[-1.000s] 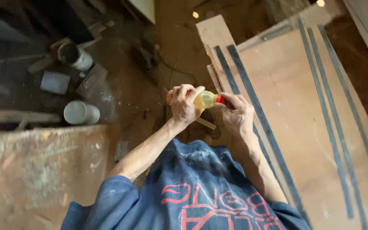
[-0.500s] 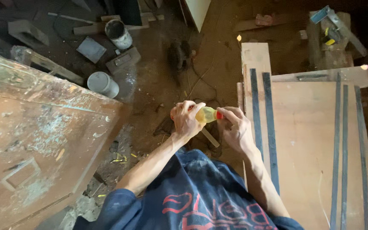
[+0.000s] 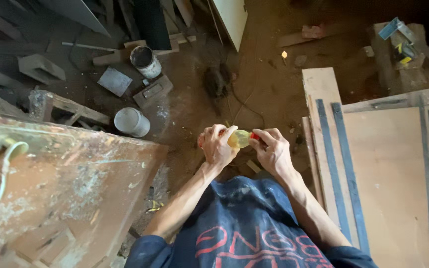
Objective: The person applies liquid from a bottle onto a sanding block and rubs it along dark strips on a wooden board. The person repeats this process on multiple strips, occasionally pausing to walk around the workshop.
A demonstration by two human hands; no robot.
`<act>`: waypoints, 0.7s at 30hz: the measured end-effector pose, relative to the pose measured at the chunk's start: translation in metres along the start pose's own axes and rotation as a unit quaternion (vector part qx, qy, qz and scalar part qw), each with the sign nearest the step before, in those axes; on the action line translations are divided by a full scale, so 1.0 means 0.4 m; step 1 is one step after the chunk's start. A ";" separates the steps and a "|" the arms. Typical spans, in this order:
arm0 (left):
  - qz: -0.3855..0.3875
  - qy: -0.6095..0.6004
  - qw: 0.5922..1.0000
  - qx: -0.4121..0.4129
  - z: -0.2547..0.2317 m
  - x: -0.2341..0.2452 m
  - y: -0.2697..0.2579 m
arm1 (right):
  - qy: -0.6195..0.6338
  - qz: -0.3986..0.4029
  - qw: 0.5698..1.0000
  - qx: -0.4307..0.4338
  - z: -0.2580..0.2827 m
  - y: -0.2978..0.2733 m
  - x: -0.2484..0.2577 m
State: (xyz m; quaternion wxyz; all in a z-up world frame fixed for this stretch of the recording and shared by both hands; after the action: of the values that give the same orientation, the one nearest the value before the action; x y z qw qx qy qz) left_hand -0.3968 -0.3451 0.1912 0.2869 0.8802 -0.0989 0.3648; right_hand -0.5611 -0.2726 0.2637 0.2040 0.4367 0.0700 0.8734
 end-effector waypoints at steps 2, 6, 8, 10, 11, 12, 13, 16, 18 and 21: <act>-0.001 -0.011 1.000 0.006 0.036 0.024 0.011 | 0.001 0.006 1.000 0.017 0.016 0.019 -0.036; -0.019 0.000 1.000 0.000 0.082 0.054 0.023 | -0.020 0.057 0.992 -0.111 0.033 0.050 -0.110; -0.032 0.001 0.999 0.003 0.100 0.057 0.027 | -0.025 0.092 0.979 -0.180 0.040 0.065 -0.141; -0.039 0.000 0.999 0.018 0.118 0.055 0.035 | -0.033 0.095 0.981 -0.165 0.052 0.087 -0.159; -0.040 -0.001 0.999 0.031 0.129 0.052 0.044 | -0.036 0.096 0.982 -0.157 0.055 0.103 -0.165; -0.040 -0.001 0.998 0.047 0.140 0.050 0.051 | -0.042 0.084 0.987 -0.129 0.059 0.119 -0.166; -0.037 -0.004 0.997 0.066 0.150 0.049 0.059 | -0.048 0.072 0.991 -0.101 0.062 0.136 -0.165; -0.032 0.002 0.994 0.102 0.183 0.048 0.094 | 0.056 0.097 0.994 0.018 0.061 0.198 -0.169; -0.022 0.022 0.994 0.103 0.207 0.048 0.119 | 0.099 0.115 0.985 0.077 0.052 0.244 -0.182; -0.015 0.011 0.992 0.123 0.253 0.037 0.175 | 0.063 0.135 0.986 0.073 0.023 0.329 -0.234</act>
State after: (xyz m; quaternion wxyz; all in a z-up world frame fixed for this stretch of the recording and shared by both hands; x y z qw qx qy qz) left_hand -0.3540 -0.4603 0.1741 0.1831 0.9061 -0.0372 0.3797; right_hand -0.5425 -0.4314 0.2401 0.0472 0.4001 0.0869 0.9111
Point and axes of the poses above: each hand's wrist, its own y-axis towards the middle knuckle, its own x-axis out of the back of the hand, z = x × y, the point moved 2 cm from there along y, towards the middle knuckle, and after that the axes turned 10 degrees about -y, right-handed, at the moved point
